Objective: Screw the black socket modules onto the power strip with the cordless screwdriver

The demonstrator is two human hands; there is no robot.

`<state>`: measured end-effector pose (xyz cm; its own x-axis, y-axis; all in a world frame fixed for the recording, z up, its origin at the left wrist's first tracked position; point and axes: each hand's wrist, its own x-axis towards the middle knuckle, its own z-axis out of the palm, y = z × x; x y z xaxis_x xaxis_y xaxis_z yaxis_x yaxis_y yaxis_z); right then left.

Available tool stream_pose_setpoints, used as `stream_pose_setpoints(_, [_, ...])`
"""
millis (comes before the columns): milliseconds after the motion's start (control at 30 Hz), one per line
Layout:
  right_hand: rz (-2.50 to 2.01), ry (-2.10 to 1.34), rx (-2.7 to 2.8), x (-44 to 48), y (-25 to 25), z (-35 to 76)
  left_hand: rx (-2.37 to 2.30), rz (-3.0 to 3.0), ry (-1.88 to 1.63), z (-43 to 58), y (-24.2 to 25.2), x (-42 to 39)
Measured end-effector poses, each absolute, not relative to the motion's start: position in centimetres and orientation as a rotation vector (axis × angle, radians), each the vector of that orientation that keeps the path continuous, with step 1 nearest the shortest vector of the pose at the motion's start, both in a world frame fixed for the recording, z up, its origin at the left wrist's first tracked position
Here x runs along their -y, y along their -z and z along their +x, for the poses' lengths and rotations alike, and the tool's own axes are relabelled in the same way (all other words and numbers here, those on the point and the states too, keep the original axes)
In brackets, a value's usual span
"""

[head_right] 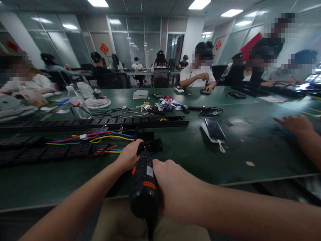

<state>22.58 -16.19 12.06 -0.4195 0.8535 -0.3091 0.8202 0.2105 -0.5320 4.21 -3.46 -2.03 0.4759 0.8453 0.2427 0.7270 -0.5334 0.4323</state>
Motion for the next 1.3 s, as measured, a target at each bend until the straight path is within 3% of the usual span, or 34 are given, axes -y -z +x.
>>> stream_pose_setpoints(1300, [-1.671, -1.008, 2.392, 16.28, -12.43, 22.49, -1.356, 2.467, -0.612, 4.23, 1.71, 3.75])
